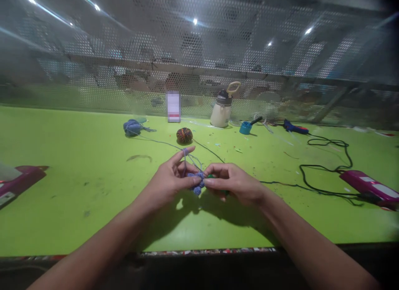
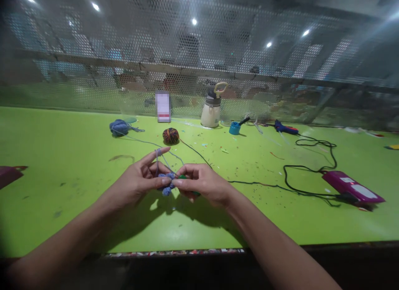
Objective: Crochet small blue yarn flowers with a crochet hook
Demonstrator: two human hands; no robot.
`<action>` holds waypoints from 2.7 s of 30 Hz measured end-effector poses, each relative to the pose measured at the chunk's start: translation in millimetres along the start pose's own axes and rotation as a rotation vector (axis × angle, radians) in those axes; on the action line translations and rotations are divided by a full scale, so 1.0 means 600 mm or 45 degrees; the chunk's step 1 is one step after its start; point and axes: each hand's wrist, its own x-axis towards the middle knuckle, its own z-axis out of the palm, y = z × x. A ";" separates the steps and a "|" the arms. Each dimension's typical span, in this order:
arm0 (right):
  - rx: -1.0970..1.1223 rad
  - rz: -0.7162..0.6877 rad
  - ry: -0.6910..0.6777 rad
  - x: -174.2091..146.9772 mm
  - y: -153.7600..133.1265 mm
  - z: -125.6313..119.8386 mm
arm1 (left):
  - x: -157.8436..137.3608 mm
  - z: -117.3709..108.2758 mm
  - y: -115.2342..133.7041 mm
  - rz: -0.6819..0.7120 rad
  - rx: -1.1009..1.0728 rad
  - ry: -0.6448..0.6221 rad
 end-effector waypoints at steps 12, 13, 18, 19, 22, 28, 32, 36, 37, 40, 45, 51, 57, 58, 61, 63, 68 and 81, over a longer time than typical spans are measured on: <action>0.037 -0.115 0.149 -0.001 0.010 0.009 | -0.001 -0.001 0.003 0.049 0.032 0.061; 0.037 -0.119 0.161 -0.001 0.010 0.010 | -0.002 0.001 0.005 0.044 0.050 0.064; 0.027 -0.126 0.185 -0.002 0.008 0.012 | -0.004 0.004 0.012 0.049 0.114 0.091; 0.026 -0.127 0.186 -0.002 0.007 0.013 | -0.004 0.003 0.012 0.059 0.133 0.090; 0.026 -0.122 0.194 -0.003 0.007 0.014 | -0.004 0.001 0.010 0.092 0.222 0.076; 0.088 -0.070 0.221 -0.004 0.009 0.014 | -0.015 -0.001 -0.010 0.513 0.925 0.137; 0.183 -0.067 0.274 -0.003 0.012 0.022 | -0.018 -0.004 -0.030 0.944 1.227 0.200; 0.267 -0.120 0.336 -0.002 0.017 0.041 | -0.020 0.001 -0.032 0.988 1.114 0.278; 0.281 -0.141 0.352 -0.002 0.018 0.045 | -0.020 0.004 -0.027 0.880 0.963 0.278; 0.283 -0.200 0.391 -0.004 0.020 0.050 | -0.020 0.008 -0.003 0.251 0.242 0.166; 0.163 -0.268 0.459 -0.013 0.014 0.047 | -0.015 0.002 0.024 -0.009 -0.204 0.067; -0.710 -0.672 0.633 -0.022 0.003 0.041 | -0.017 -0.001 0.034 -0.024 -0.250 0.087; -1.030 -0.907 0.559 -0.029 -0.002 0.030 | -0.024 -0.005 0.047 -0.002 -0.290 0.092; -1.030 -0.900 0.554 -0.031 -0.003 0.029 | -0.024 -0.007 0.047 -0.004 -0.303 0.091; -0.925 -0.852 0.535 -0.033 -0.006 0.031 | -0.024 -0.012 0.044 -0.020 -0.295 0.083; -0.789 -0.756 0.501 -0.033 -0.007 0.033 | -0.023 -0.014 0.039 -0.034 -0.220 0.074; -0.446 -0.440 0.459 -0.026 -0.002 0.037 | -0.023 -0.008 0.030 -0.061 0.052 -0.053; 0.324 -0.114 0.349 -0.009 0.004 0.042 | -0.033 0.010 -0.004 0.666 0.880 0.198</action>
